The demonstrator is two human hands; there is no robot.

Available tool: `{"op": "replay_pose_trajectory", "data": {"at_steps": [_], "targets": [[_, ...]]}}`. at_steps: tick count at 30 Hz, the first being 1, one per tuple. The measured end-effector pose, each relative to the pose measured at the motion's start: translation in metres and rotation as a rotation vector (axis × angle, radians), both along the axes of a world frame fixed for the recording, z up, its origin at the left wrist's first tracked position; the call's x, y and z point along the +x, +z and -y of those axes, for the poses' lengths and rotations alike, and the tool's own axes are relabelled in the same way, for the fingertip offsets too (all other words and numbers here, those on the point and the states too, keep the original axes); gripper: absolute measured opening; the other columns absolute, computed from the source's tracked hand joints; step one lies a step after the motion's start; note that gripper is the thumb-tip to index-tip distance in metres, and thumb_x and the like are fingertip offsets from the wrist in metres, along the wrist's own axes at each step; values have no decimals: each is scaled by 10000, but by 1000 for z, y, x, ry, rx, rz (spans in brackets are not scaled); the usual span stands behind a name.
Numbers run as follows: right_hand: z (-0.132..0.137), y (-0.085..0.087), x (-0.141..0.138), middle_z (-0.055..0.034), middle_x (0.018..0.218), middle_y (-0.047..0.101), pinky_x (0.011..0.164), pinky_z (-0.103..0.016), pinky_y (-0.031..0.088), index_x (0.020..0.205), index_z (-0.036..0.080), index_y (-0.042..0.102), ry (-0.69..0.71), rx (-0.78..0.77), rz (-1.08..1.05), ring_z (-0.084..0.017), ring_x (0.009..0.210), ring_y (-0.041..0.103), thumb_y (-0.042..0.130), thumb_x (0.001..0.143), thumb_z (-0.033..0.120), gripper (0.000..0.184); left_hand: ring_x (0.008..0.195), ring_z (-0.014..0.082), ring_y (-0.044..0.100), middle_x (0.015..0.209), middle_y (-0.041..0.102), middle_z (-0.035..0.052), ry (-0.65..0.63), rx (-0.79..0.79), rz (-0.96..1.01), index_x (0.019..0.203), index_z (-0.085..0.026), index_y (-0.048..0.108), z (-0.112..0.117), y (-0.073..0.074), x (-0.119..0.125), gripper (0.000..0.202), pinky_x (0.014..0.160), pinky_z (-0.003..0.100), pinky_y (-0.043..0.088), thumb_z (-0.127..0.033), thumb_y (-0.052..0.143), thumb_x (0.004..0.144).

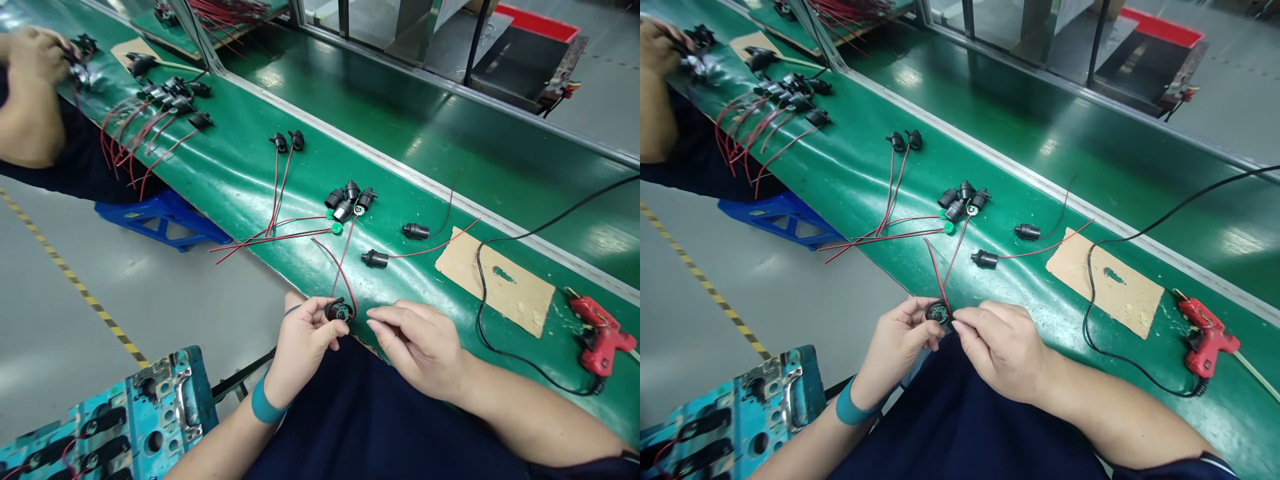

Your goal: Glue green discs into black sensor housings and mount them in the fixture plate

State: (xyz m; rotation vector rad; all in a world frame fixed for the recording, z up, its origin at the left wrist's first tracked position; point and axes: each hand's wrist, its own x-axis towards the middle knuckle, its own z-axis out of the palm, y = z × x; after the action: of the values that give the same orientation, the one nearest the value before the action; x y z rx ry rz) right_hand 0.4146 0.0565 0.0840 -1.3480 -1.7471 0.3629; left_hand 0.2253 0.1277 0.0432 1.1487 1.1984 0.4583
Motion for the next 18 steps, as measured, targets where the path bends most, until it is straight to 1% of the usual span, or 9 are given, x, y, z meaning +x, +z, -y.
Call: {"op": "replay_pose_trajectory", "data": {"at_steps": [3, 6, 8, 9, 11, 13, 15, 18], "targets": [[-2, 0, -2, -12, 688, 588, 566, -252, 458, 1045, 109, 667, -7, 6, 31, -119, 572, 531, 594, 949, 99, 121, 462, 138, 570, 525, 598, -50, 3, 26, -2, 994, -138, 656, 1, 1, 1, 385, 533, 242, 460, -307, 756, 663], [-4, 2, -2, -3, 683, 577, 564, -243, 456, 1048, 122, 672, -14, -9, 21, -117, 572, 528, 589, 951, 111, 128, 471, 131, 572, 547, 603, -51, 20, 59, -3, 994, -143, 659, 1, 1, 0, 379, 536, 235, 460, -269, 755, 650], [-5, 4, -2, 4, 675, 573, 569, -237, 453, 1024, 130, 675, -38, -28, -8, -113, 574, 529, 588, 949, 113, 116, 459, 123, 564, 545, 607, -45, 17, 38, 10, 988, -140, 655, 1, 2, -1, 371, 528, 226, 456, -272, 756, 656], [-5, 5, -1, 5, 676, 576, 574, -236, 453, 1006, 133, 676, -61, -40, -26, -111, 575, 532, 591, 946, 115, 105, 443, 121, 556, 543, 614, -36, 0, 2, 31, 975, -137, 649, 0, 3, -2, 357, 506, 221, 444, -300, 752, 675], [-5, 4, 1, 14, 663, 572, 576, -235, 449, 965, 142, 676, -122, -84, -63, -106, 567, 530, 595, 943, 126, 86, 408, 119, 542, 555, 638, -2, -58, -94, 95, 941, -132, 627, -2, 4, -4, 368, 447, 207, 397, -413, 735, 729], [-5, 1, 5, 29, 634, 553, 559, -234, 439, 934, 155, 674, -161, -167, -109, -103, 543, 510, 591, 947, 154, 84, 379, 116, 527, 561, 648, 24, -110, -173, 153, 905, -133, 599, -3, 6, -6, 468, 403, 193, 342, -560, 713, 752], [-3, -3, 8, 32, 627, 556, 543, -233, 430, 924, 163, 671, -155, -278, -164, -106, 539, 506, 578, 961, 191, 104, 360, 107, 508, 545, 637, 27, -137, -208, 177, 887, -133, 581, -3, 8, -7, 573, 389, 182, 316, -668, 713, 726], [-2, -9, 10, 10, 683, 613, 571, -237, 445, 933, 164, 671, -97, -407, -231, -114, 584, 542, 559, 978, 236, 140, 345, 97, 484, 531, 625, 24, -148, -230, 189, 882, -132, 575, -2, 8, -8, 632, 378, 178, 303, -721, 711, 699]]}}
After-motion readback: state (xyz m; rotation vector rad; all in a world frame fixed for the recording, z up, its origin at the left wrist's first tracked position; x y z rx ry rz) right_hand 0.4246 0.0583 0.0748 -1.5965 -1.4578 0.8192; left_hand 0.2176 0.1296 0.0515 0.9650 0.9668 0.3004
